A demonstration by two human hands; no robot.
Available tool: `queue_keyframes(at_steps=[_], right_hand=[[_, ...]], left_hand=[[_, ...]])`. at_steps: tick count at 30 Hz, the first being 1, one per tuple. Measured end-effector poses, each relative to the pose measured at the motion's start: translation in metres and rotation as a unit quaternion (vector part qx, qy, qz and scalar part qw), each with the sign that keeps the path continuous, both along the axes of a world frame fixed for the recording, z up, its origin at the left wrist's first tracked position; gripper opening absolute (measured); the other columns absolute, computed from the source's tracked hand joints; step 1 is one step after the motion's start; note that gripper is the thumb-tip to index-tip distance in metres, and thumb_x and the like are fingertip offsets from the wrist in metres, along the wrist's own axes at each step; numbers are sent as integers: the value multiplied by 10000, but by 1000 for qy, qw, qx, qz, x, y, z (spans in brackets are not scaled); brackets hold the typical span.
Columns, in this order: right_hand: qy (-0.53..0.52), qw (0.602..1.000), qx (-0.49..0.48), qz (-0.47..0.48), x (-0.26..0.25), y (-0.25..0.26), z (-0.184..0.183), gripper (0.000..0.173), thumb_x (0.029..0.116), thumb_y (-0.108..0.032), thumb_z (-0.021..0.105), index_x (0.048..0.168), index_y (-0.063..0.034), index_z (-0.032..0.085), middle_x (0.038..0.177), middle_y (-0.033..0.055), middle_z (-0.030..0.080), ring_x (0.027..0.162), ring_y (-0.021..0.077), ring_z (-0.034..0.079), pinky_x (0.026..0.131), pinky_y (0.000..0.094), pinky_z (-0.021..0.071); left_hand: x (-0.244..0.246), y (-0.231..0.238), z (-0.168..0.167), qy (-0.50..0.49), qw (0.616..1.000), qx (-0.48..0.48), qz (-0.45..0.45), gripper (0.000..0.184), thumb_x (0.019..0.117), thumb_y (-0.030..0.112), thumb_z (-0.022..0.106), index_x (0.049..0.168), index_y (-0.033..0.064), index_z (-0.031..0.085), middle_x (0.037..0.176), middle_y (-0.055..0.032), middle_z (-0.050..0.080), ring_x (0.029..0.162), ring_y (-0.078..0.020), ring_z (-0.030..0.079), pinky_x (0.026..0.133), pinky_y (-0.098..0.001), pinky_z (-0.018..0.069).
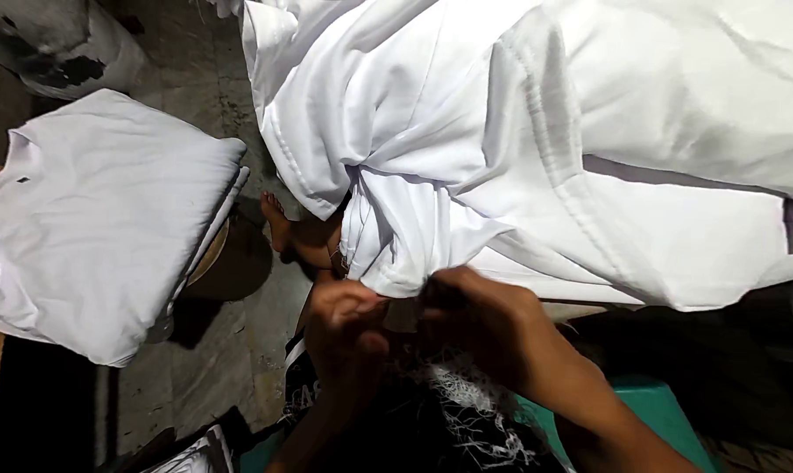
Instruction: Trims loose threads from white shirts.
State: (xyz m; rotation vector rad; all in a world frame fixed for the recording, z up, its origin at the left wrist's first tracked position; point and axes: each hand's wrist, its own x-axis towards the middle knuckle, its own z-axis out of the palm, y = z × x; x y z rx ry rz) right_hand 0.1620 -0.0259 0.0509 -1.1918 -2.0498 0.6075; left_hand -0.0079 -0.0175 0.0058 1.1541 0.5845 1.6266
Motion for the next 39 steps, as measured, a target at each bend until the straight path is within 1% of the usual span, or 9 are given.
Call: queue_keyframes(at_steps=[7,10,15,23,26,29,32,36,39], right_hand=[[-185,972,77,-126,18,44,9,399,1048,-259,508,1328,-12,646,1445,214,578,925,327,718,657,470,552],[-188,972,70,-119,15,53,-3,499,955,-400,622,1323,-66,669,1399,292,538,727,339,665,511,485,488],[-146,983,109,-30,26,29,-22,189,892,-225,662,967,-64,727,1263,242,632,539,212,595,423,352,446],[-96,978,175,-51,26,16,5,208,1058,-159,489,977,-10,610,839,123,678,718,102,620,639,183,482],[-90,971,199,-94,37,20,27,186,1065,-172,483,992,-9,533,824,96,593,734,34,565,665,130,448],[-98,962,187,-174,36,38,18,167,1030,-105,518,991,56,535,754,102,528,629,61,483,578,168,410],[-129,956,120,-232,29,58,-3,147,966,-44,588,1029,88,603,792,199,619,610,291,590,530,441,458],[-109,957,108,-246,17,38,-1,307,986,-222,617,1093,58,552,853,160,573,586,219,530,499,371,424],[-33,981,66,-178,3,10,1,338,1080,-326,474,1165,1,481,889,73,563,721,53,549,636,196,465]], left_hand=[[-8,39,-6,167,973,-16,160,244,1030,248,575,1208,84,606,1196,60,671,1089,-11,632,934,-236,533],[-2,42,-17,281,945,-143,83,459,942,194,639,1290,-85,531,1268,-178,584,1061,-134,619,904,-325,529],[-32,14,-38,295,943,-123,95,244,956,44,533,782,-44,678,847,25,675,781,84,582,741,-109,484],[-3,17,-10,465,821,107,313,238,905,376,699,952,154,626,1186,-110,567,1227,-228,510,1073,-398,351],[16,45,-4,373,854,153,329,71,862,118,662,821,127,719,986,-58,636,1096,-209,522,990,-372,312],[22,45,14,34,999,3,-2,174,959,5,614,1026,71,760,983,61,734,899,32,662,818,-159,554],[24,45,12,-209,945,-167,-190,281,1019,94,529,1155,192,754,1032,59,757,898,-40,713,835,-257,594],[20,38,9,-222,952,-114,-175,481,958,65,639,1396,253,577,1122,56,742,993,-55,711,910,-263,579],[23,36,9,-134,988,-58,-44,258,916,75,723,1144,194,750,1002,92,770,897,-1,716,828,-210,594]])
